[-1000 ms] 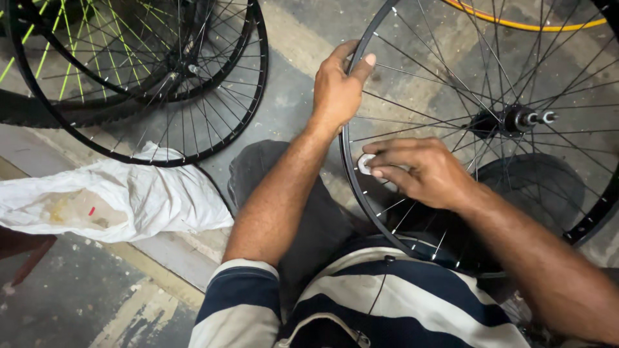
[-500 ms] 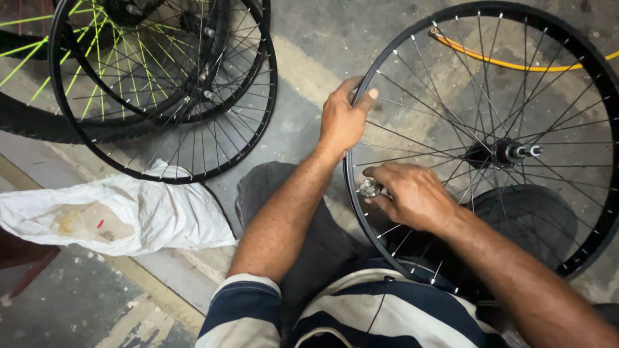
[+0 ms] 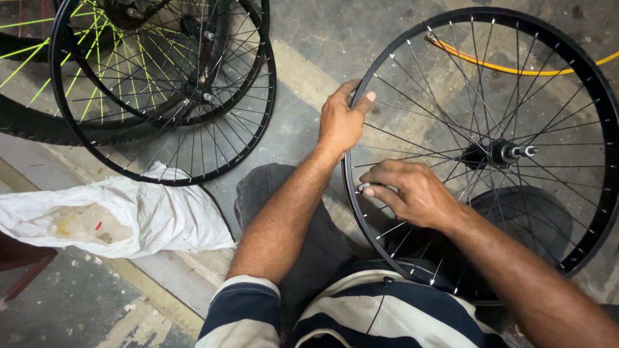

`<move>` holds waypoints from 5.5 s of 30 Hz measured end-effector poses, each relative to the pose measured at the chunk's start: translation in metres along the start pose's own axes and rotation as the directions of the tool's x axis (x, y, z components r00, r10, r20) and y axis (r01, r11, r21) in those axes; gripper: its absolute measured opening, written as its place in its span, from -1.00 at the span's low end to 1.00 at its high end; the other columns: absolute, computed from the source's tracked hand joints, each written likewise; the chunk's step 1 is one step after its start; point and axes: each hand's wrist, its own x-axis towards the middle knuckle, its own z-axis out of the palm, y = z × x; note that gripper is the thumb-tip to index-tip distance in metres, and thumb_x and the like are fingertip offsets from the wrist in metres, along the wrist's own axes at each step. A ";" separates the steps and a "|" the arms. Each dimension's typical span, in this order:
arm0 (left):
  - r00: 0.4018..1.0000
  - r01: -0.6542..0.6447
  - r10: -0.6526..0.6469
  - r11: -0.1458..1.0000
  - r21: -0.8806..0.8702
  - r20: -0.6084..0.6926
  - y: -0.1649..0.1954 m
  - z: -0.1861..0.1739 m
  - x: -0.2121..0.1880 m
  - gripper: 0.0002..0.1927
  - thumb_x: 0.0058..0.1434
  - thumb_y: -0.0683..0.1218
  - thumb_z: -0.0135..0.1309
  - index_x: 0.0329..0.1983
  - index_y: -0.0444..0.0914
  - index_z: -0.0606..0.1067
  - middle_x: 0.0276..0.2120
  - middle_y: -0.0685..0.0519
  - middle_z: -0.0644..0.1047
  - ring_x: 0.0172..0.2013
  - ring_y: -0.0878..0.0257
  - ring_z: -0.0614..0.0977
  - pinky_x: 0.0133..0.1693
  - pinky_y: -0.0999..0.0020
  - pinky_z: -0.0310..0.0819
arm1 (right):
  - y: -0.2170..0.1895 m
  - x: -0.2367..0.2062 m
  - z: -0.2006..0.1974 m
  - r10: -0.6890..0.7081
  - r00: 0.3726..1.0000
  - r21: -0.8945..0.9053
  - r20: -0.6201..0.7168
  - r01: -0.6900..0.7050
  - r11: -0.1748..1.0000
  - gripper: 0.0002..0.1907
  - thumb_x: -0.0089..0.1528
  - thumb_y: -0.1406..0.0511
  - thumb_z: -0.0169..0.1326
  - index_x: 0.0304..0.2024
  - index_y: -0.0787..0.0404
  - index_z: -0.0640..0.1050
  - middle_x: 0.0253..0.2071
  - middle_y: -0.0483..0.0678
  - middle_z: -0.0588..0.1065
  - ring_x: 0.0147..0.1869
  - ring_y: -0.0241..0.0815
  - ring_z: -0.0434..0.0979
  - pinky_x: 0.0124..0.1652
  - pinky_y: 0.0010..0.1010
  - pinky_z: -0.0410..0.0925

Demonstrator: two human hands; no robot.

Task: The person sits on the floor holding a bicycle wheel rim across their lap, threading spokes into the rim and seating spoke nipples by hand, working around the rim section by section while steadying the wheel with the other hand. Other completed wheels lie on the floor nearby.

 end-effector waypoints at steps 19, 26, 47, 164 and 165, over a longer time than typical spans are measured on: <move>1.000 -0.014 0.014 0.999 0.038 -0.019 0.003 0.001 -0.004 -0.50 0.23 0.04 0.22 0.16 -0.32 0.53 -0.12 -0.16 0.66 -0.10 0.06 0.68 -0.04 0.23 0.52 | -0.019 0.007 0.013 0.216 0.976 -0.121 0.020 -0.212 0.970 -0.64 0.04 0.22 0.37 -0.21 0.19 0.53 -0.31 0.02 0.54 -0.18 0.05 0.59 -0.18 -0.16 0.42; 1.000 0.019 -0.019 0.998 -0.061 0.000 0.005 -0.002 -0.005 -0.50 0.24 0.02 0.21 0.16 -0.33 0.51 -0.16 -0.11 0.68 -0.14 0.12 0.72 -0.07 0.28 0.55 | -0.018 0.006 0.006 -0.008 1.000 0.103 -0.006 0.009 0.995 -0.70 0.05 0.29 0.32 -0.16 0.16 0.62 -0.27 0.02 0.55 -0.19 0.04 0.62 -0.21 -0.16 0.46; 0.988 0.152 -0.152 0.988 0.021 0.028 -0.003 -0.006 -0.003 -0.48 0.21 0.01 0.21 0.19 -0.33 0.51 -0.18 -0.21 0.67 -0.20 0.07 0.67 -0.12 0.23 0.52 | 0.005 0.008 0.046 0.220 0.975 -0.340 0.021 -0.200 0.919 -0.63 0.07 0.20 0.28 -0.13 0.18 0.52 -0.29 0.05 0.55 -0.16 0.17 0.57 -0.17 -0.03 0.40; 1.000 -0.018 0.018 1.000 -0.003 -0.007 0.001 -0.001 0.000 -0.49 0.22 -0.02 0.21 0.19 -0.34 0.50 -0.23 -0.12 0.69 -0.22 0.13 0.72 -0.10 0.28 0.56 | -0.024 -0.008 0.022 0.261 0.960 -0.262 0.100 -0.227 0.938 -0.62 -0.02 0.24 0.33 -0.18 0.12 0.54 -0.24 0.01 0.56 -0.13 0.07 0.62 -0.07 -0.07 0.43; 0.999 -0.028 0.028 1.000 0.000 -0.014 0.000 0.000 0.001 -0.50 0.23 -0.02 0.21 0.19 -0.34 0.51 -0.21 -0.12 0.69 -0.21 0.13 0.72 -0.10 0.27 0.56 | -0.025 -0.007 0.024 0.126 0.991 -0.381 0.033 -0.105 0.919 -0.70 -0.03 0.26 0.32 -0.30 0.15 0.53 -0.27 0.03 0.55 -0.10 0.09 0.60 -0.03 -0.05 0.42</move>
